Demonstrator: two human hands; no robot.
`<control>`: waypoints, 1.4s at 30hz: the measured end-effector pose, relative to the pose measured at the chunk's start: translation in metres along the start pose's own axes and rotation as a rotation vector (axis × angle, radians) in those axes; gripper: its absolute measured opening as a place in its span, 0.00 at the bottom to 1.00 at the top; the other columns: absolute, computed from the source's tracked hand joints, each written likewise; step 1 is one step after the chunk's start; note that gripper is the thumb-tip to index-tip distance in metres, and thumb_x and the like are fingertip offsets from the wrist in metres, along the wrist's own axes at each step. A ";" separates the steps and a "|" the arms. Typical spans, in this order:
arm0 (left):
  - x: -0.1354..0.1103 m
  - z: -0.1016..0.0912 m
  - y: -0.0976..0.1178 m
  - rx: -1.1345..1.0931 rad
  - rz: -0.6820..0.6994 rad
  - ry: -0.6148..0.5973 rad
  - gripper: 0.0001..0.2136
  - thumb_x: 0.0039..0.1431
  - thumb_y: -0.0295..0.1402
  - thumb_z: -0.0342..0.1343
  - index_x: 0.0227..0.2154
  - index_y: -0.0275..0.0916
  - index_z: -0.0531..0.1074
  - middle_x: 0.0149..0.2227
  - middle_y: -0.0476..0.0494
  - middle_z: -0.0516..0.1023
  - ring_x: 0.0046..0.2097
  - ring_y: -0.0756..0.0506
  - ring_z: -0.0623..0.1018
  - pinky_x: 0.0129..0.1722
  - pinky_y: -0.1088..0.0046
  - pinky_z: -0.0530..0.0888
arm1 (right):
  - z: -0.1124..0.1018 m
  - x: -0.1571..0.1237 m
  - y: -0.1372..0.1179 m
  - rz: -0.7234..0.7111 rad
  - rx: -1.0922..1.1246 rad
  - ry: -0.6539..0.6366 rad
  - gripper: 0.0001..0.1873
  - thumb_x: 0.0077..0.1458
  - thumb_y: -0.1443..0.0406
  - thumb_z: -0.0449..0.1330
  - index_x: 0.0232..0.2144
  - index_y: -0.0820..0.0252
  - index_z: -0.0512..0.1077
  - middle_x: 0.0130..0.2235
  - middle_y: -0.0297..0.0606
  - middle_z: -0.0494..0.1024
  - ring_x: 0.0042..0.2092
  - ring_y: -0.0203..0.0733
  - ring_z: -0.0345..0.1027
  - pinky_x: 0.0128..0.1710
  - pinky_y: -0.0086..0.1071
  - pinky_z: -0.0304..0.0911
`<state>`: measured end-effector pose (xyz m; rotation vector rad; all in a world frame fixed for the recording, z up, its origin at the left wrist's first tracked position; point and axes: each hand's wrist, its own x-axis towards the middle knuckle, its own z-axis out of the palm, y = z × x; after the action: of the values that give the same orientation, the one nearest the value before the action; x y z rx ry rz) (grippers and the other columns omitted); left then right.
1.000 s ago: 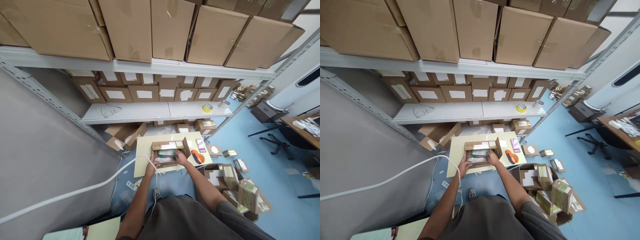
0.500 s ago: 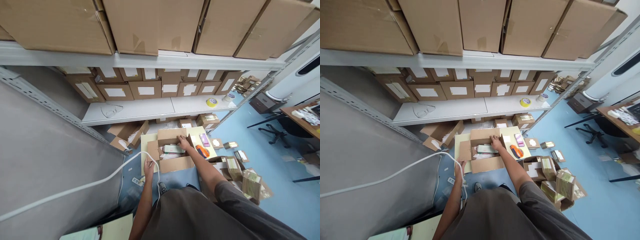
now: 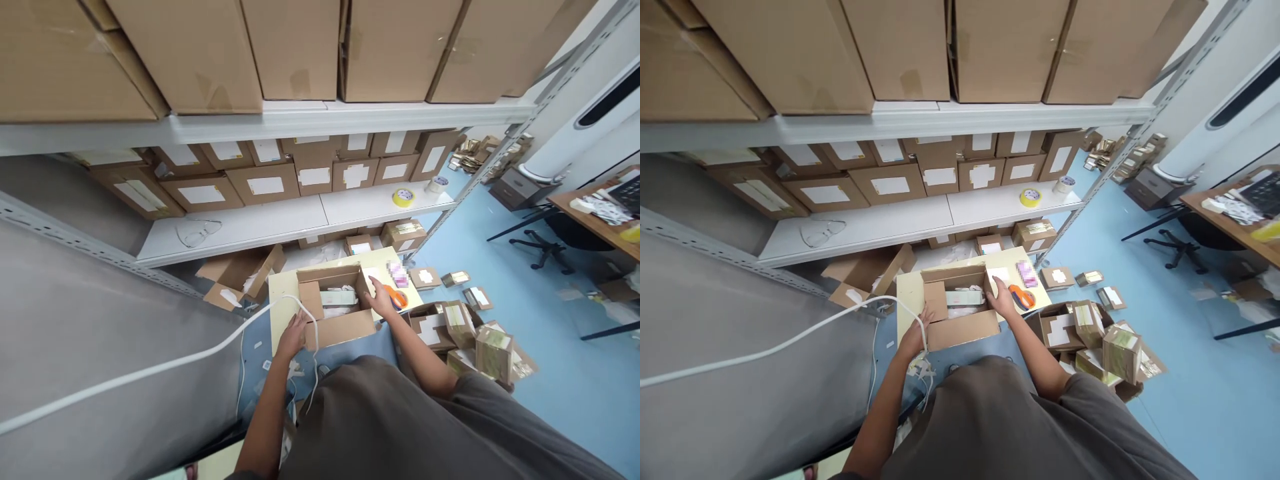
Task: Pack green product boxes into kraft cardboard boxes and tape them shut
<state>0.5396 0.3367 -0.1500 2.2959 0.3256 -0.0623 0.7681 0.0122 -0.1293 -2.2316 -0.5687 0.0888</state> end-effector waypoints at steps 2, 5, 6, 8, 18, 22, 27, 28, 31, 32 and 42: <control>0.003 -0.003 -0.004 -0.025 0.019 -0.069 0.37 0.45 0.23 0.58 0.63 0.41 0.78 0.75 0.39 0.68 0.78 0.37 0.63 0.77 0.58 0.61 | 0.003 -0.004 0.004 -0.005 0.058 -0.124 0.35 0.66 0.56 0.60 0.73 0.54 0.67 0.69 0.49 0.75 0.69 0.56 0.70 0.69 0.55 0.67; 0.002 -0.005 -0.006 -0.096 -0.029 -0.110 0.33 0.51 0.27 0.59 0.63 0.41 0.78 0.74 0.37 0.69 0.78 0.38 0.63 0.76 0.58 0.63 | 0.008 -0.011 0.007 -0.011 0.062 -0.325 0.34 0.66 0.48 0.63 0.68 0.56 0.73 0.69 0.49 0.76 0.72 0.58 0.67 0.72 0.56 0.63; 0.002 -0.004 -0.006 -0.118 -0.054 -0.101 0.31 0.52 0.28 0.60 0.62 0.41 0.79 0.74 0.37 0.70 0.78 0.38 0.64 0.76 0.58 0.63 | 0.009 -0.013 0.008 -0.003 0.058 -0.358 0.34 0.66 0.46 0.63 0.66 0.56 0.76 0.68 0.49 0.77 0.73 0.59 0.66 0.73 0.56 0.62; 0.000 0.000 -0.002 -0.149 -0.099 -0.064 0.26 0.55 0.32 0.62 0.59 0.42 0.82 0.71 0.37 0.74 0.76 0.37 0.67 0.74 0.58 0.66 | 0.007 -0.017 0.012 0.025 0.082 -0.363 0.32 0.66 0.43 0.62 0.62 0.56 0.79 0.66 0.48 0.79 0.74 0.58 0.64 0.74 0.56 0.60; 0.012 0.031 0.013 -0.128 -0.297 0.286 0.23 0.66 0.48 0.58 0.56 0.40 0.81 0.67 0.34 0.77 0.67 0.33 0.77 0.65 0.58 0.77 | 0.010 -0.014 0.028 0.110 0.132 -0.136 0.28 0.63 0.47 0.64 0.58 0.56 0.79 0.58 0.50 0.82 0.59 0.58 0.78 0.57 0.51 0.76; 0.022 0.028 0.020 -0.102 -0.360 0.290 0.32 0.66 0.45 0.59 0.71 0.41 0.66 0.70 0.32 0.73 0.66 0.32 0.78 0.64 0.55 0.77 | 0.034 -0.014 0.028 0.102 0.039 -0.050 0.31 0.63 0.56 0.61 0.66 0.57 0.73 0.61 0.52 0.78 0.54 0.55 0.79 0.54 0.49 0.78; 0.041 0.021 0.034 0.002 -0.289 0.296 0.40 0.65 0.42 0.62 0.77 0.42 0.59 0.82 0.33 0.46 0.77 0.27 0.62 0.72 0.53 0.68 | 0.050 -0.017 0.030 0.083 -0.063 -0.041 0.39 0.66 0.59 0.57 0.77 0.55 0.59 0.73 0.53 0.66 0.67 0.57 0.71 0.62 0.51 0.73; 0.045 0.021 0.037 0.018 -0.273 0.272 0.38 0.65 0.43 0.62 0.76 0.42 0.62 0.83 0.34 0.43 0.77 0.27 0.61 0.73 0.52 0.65 | 0.052 -0.017 0.030 0.085 -0.096 -0.080 0.38 0.68 0.59 0.56 0.77 0.55 0.59 0.75 0.52 0.64 0.69 0.58 0.68 0.64 0.52 0.71; 0.058 0.030 0.046 0.035 -0.295 0.212 0.34 0.68 0.46 0.60 0.73 0.38 0.67 0.83 0.34 0.42 0.78 0.24 0.57 0.75 0.49 0.60 | 0.058 -0.016 0.030 0.115 -0.182 -0.199 0.31 0.71 0.60 0.54 0.73 0.56 0.66 0.77 0.52 0.60 0.71 0.58 0.67 0.67 0.51 0.69; 0.061 0.035 0.049 0.038 -0.329 0.212 0.34 0.69 0.47 0.58 0.73 0.36 0.67 0.83 0.32 0.41 0.79 0.22 0.54 0.76 0.46 0.59 | 0.060 -0.015 0.030 0.124 -0.194 -0.222 0.30 0.71 0.61 0.54 0.72 0.56 0.68 0.78 0.52 0.60 0.71 0.58 0.67 0.67 0.51 0.69; 0.071 0.060 0.052 0.173 -0.464 0.373 0.31 0.74 0.52 0.47 0.73 0.46 0.70 0.82 0.37 0.50 0.74 0.23 0.64 0.69 0.40 0.69 | 0.004 -0.005 0.037 0.100 -0.210 -0.164 0.32 0.70 0.62 0.58 0.73 0.59 0.66 0.79 0.53 0.55 0.74 0.61 0.60 0.70 0.53 0.63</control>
<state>0.6244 0.2743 -0.1637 2.3485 1.0777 0.1098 0.7759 -0.0077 -0.1598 -2.4730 -0.5759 0.2766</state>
